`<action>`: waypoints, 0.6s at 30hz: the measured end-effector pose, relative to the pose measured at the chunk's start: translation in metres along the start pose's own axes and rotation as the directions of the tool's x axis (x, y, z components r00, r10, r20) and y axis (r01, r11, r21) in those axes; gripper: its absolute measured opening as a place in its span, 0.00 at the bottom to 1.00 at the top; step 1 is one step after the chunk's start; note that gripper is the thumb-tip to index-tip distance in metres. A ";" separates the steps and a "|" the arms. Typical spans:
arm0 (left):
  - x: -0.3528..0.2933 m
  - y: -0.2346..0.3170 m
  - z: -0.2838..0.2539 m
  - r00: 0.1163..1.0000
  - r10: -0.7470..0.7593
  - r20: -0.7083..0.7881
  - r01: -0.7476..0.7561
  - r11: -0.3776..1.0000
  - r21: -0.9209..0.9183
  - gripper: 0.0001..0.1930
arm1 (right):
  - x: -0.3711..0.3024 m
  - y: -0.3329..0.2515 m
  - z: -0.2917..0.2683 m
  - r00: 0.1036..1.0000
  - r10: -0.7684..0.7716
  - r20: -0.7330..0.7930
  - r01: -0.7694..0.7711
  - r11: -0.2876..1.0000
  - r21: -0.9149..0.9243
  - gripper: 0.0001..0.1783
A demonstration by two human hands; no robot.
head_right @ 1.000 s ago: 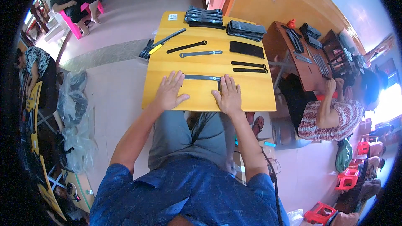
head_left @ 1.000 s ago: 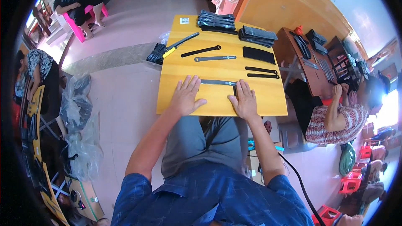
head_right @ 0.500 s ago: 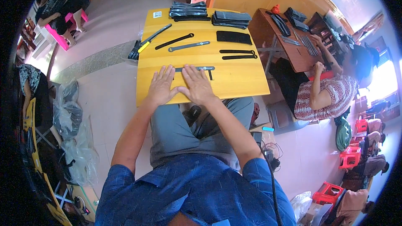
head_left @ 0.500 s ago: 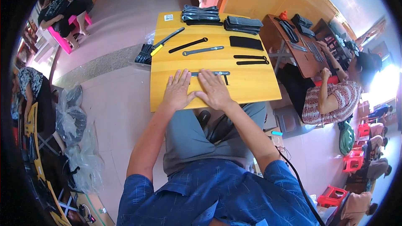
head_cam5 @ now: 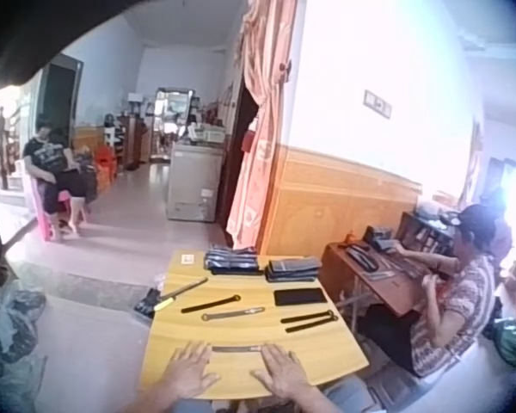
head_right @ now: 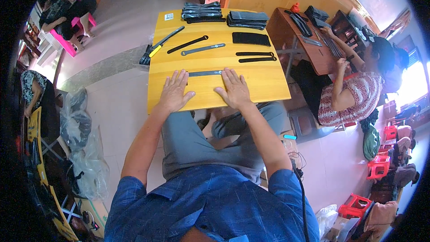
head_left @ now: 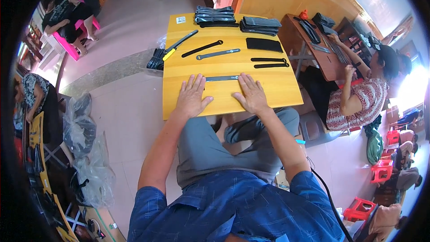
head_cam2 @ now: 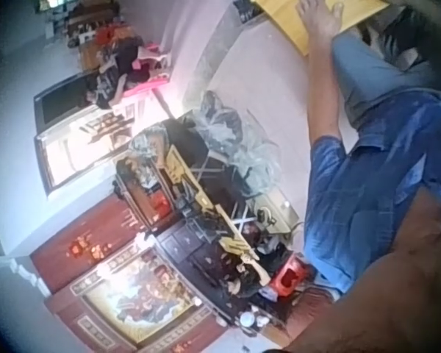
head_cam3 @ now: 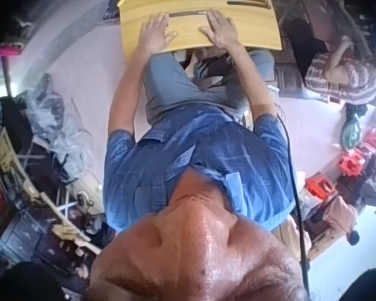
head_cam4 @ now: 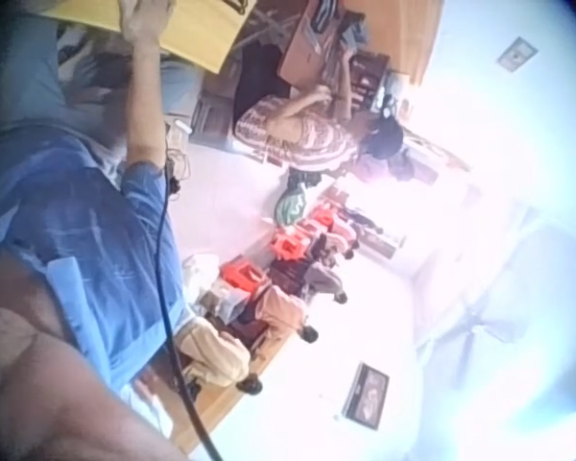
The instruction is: Assembling and inspecting black textile straps with plastic hardware at a workstation.
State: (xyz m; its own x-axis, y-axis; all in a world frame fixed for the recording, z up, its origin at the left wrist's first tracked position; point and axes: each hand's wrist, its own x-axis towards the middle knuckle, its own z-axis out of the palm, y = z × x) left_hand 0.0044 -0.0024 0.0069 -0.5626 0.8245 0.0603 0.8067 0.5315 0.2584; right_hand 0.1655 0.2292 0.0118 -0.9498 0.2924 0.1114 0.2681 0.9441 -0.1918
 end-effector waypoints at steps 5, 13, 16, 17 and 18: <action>0.002 0.001 -0.002 1.000 0.007 -0.006 -0.007 1.000 -0.009 0.43 | -0.001 0.007 -0.001 0.998 0.062 0.002 -0.062 0.998 -0.005 0.47; 0.006 -0.009 0.001 0.996 0.041 -0.078 -0.046 0.996 -0.070 0.39 | -0.002 0.010 0.006 0.982 0.146 -0.123 -0.141 0.989 0.048 0.46; 0.020 -0.015 -0.005 0.973 -0.011 -0.229 -0.037 0.978 -0.203 0.35 | -0.004 0.009 0.007 0.975 0.169 -0.143 -0.159 0.984 0.078 0.46; 0.027 -0.017 -0.007 0.930 -0.058 -0.364 -0.050 0.959 -0.279 0.33 | -0.003 0.009 0.006 0.974 0.171 -0.148 -0.160 0.983 0.085 0.46; 0.035 -0.016 -0.013 0.931 -0.056 -0.362 -0.049 0.960 -0.275 0.33 | -0.004 0.008 0.006 0.972 0.168 -0.163 -0.155 0.984 0.091 0.46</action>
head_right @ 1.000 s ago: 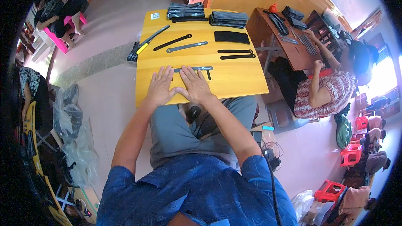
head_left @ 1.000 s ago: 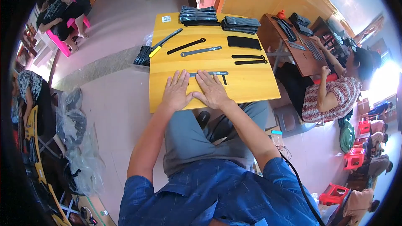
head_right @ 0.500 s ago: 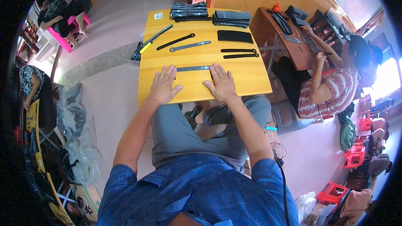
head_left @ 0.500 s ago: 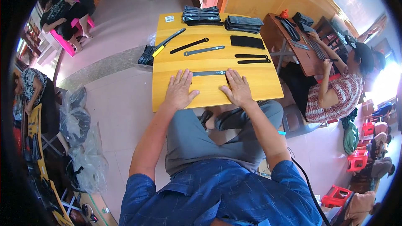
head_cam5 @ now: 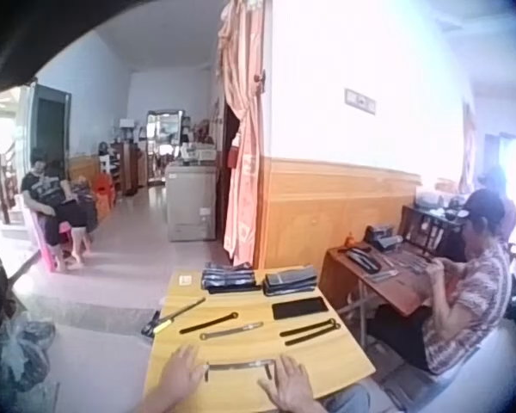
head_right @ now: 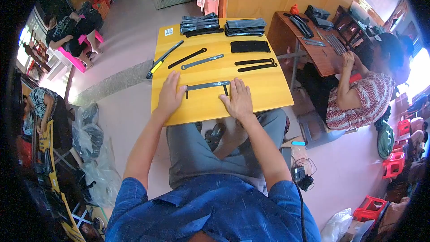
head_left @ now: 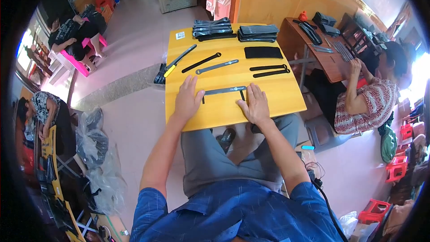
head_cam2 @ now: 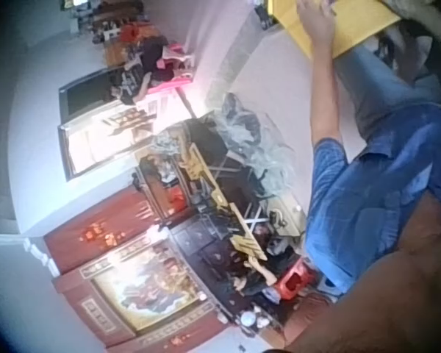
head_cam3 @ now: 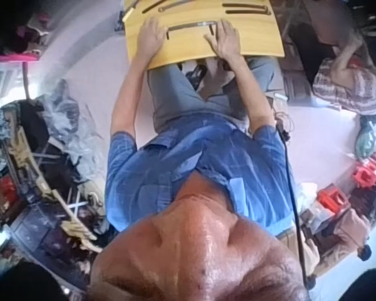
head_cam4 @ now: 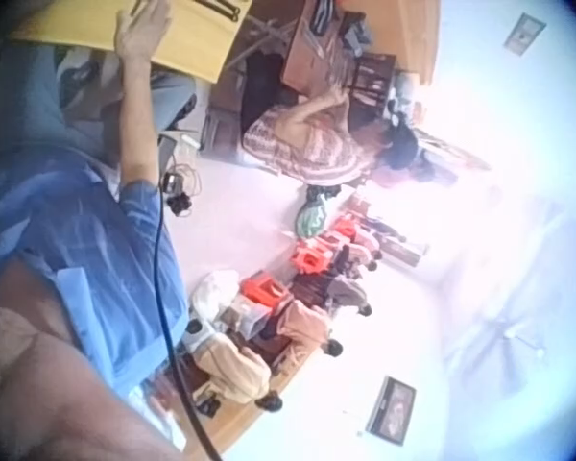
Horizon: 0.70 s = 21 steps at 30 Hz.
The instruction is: Assembling and inspecting black textile straps with plastic hardware at a workstation.
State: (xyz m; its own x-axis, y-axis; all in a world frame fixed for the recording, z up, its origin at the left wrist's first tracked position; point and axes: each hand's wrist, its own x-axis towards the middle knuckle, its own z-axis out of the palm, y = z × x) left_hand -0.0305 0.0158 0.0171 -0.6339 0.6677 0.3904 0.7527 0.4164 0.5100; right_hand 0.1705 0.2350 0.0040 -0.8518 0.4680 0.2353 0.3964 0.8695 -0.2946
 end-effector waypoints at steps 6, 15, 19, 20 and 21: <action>0.085 0.017 0.016 0.996 0.038 0.082 -0.047 0.993 0.111 0.32 | -0.001 0.003 0.002 0.997 0.009 -0.071 -0.004 0.997 0.078 0.43; 0.120 0.009 0.066 0.970 -0.019 0.241 -0.081 0.912 0.401 0.12 | -0.001 0.005 0.003 0.986 0.029 -0.165 -0.002 0.987 0.160 0.36; 0.120 -0.007 0.072 0.974 0.167 0.153 -0.219 0.867 0.447 0.09 | -0.002 0.003 0.000 0.983 0.010 -0.184 0.020 0.987 0.159 0.33; 0.120 -0.008 0.072 0.972 0.183 0.149 -0.232 0.857 0.460 0.09 | -0.003 0.003 -0.001 0.977 -0.002 -0.214 0.036 0.987 0.156 0.31; 0.120 -0.002 0.068 0.972 0.183 0.148 -0.231 0.857 0.461 0.09 | -0.002 0.005 -0.003 0.977 -0.003 -0.214 0.037 0.987 0.156 0.31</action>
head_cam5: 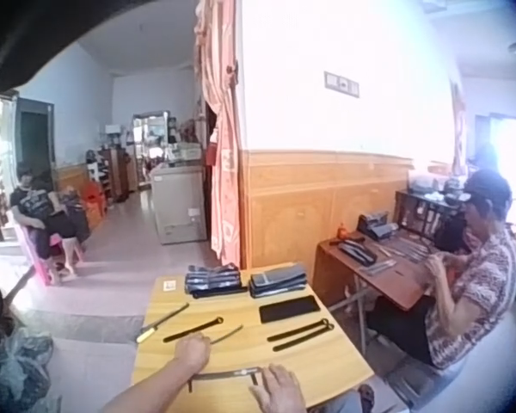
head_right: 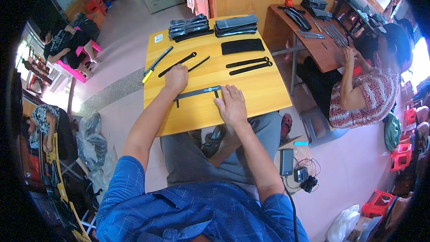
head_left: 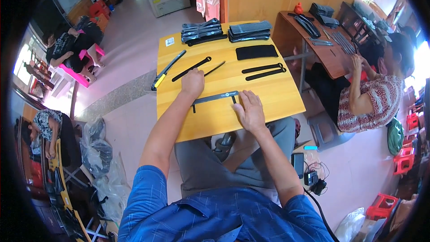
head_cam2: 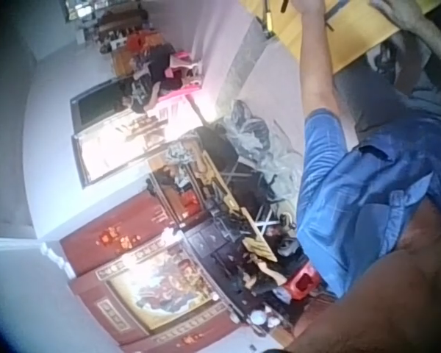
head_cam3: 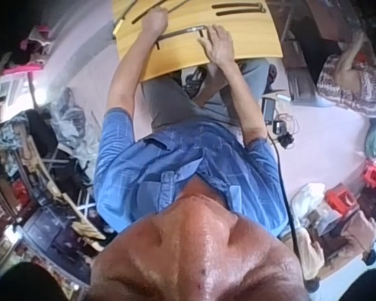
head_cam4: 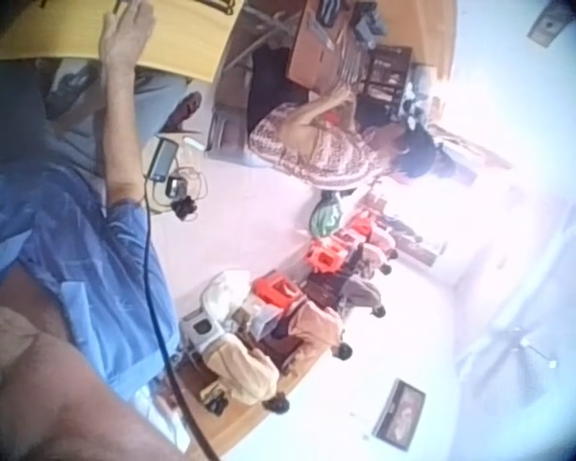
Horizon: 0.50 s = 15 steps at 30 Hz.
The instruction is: Assembling and inspecting black textile straps with plastic hardware at a workstation.
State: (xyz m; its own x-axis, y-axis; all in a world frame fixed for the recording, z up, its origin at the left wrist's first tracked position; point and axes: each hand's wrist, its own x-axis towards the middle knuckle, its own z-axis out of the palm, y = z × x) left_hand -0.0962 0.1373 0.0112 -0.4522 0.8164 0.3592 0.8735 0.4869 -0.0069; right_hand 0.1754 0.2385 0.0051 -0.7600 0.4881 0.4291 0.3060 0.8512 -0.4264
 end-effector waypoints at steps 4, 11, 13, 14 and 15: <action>0.009 0.021 -0.040 0.968 -0.236 0.081 0.247 0.856 -0.454 0.09 | -0.002 0.004 -0.007 0.995 0.016 -0.096 0.012 0.959 0.284 0.20; -0.004 0.108 -0.111 0.964 0.045 0.263 0.224 0.404 -0.887 0.10 | -0.048 -0.099 0.000 0.779 -0.446 0.440 0.337 0.890 0.306 0.14; -0.001 0.149 -0.120 0.979 0.204 0.020 -0.116 0.632 -0.766 0.09 | -0.081 -0.144 0.020 0.705 -0.606 0.369 0.375 0.759 0.532 0.16; -0.004 0.170 -0.131 0.957 0.282 -0.069 -0.258 0.718 -0.647 0.09 | -0.096 -0.164 0.023 0.712 -0.643 0.283 0.335 0.664 0.668 0.18; -0.009 0.189 -0.141 0.938 0.339 -0.068 -0.312 0.747 -0.587 0.08 | -0.102 -0.182 0.013 0.703 -0.650 0.290 0.333 0.660 0.673 0.18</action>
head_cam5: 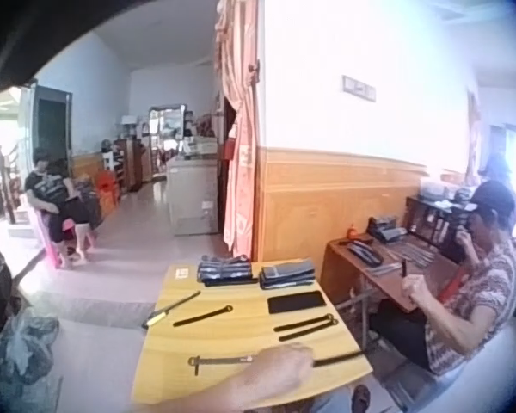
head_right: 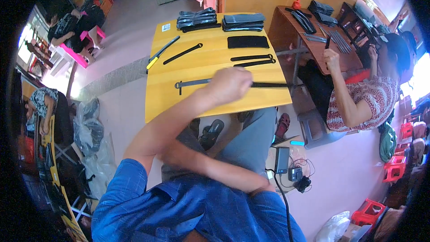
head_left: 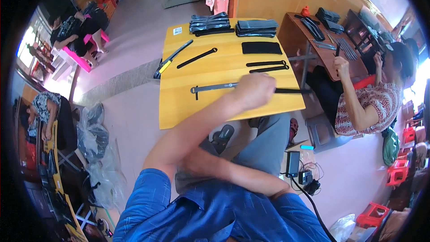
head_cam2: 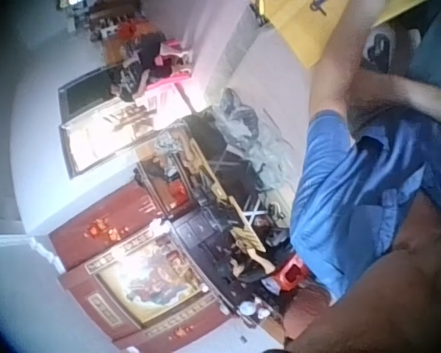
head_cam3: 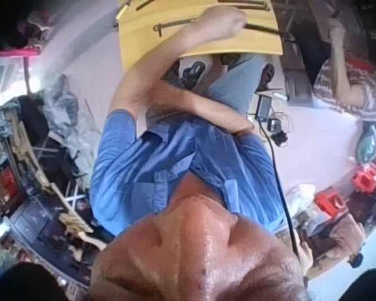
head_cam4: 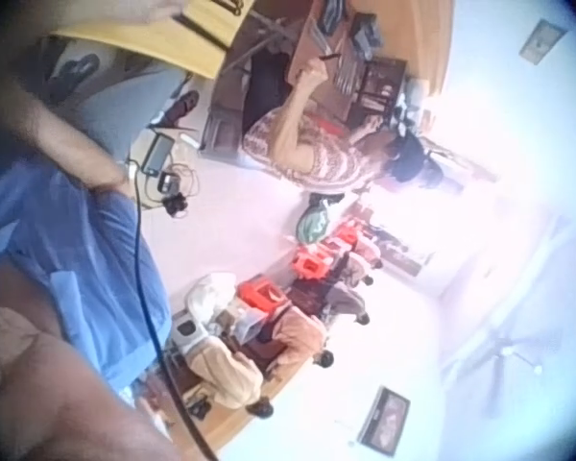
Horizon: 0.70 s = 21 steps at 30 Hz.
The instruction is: Assembling and inspecting black textile straps with plastic hardware at a workstation.
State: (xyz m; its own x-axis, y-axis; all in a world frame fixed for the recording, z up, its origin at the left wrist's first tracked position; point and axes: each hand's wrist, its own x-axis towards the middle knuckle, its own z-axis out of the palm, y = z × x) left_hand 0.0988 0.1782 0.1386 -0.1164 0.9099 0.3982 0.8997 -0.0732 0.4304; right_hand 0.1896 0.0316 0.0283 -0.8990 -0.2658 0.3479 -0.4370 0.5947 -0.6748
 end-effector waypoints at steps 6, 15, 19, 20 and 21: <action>-0.028 0.037 0.003 0.998 0.065 -0.006 -0.064 0.993 0.094 0.08 | 0.006 -0.045 -0.058 0.755 0.000 0.655 -0.046 0.998 0.053 0.29; -0.141 -0.013 -0.030 0.968 -0.079 -0.236 0.139 0.957 0.252 0.05 | -0.095 0.035 -0.134 0.729 0.677 -0.098 -0.310 0.455 0.834 0.30; -0.162 -0.009 -0.021 0.975 0.027 -0.219 0.038 0.958 0.285 0.07 | -0.088 0.035 -0.129 0.666 0.743 -0.059 -0.278 0.321 0.905 0.30; -0.166 -0.010 -0.018 0.975 0.021 -0.219 0.042 0.958 0.283 0.07 | -0.085 0.034 -0.124 0.666 0.745 -0.038 -0.217 0.242 0.946 0.28; -0.170 -0.010 -0.014 0.978 0.049 -0.204 0.009 0.961 0.275 0.09 | -0.083 0.037 -0.119 0.666 0.745 -0.031 -0.222 0.238 0.945 0.28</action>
State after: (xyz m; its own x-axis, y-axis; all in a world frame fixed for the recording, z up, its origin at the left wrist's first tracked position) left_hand 0.1035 0.0188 0.0777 -0.1556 0.8028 0.5755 0.9796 0.0505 0.1944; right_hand 0.2513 0.1654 0.0521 -0.9235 0.2901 -0.2509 0.0696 -0.5166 -0.8534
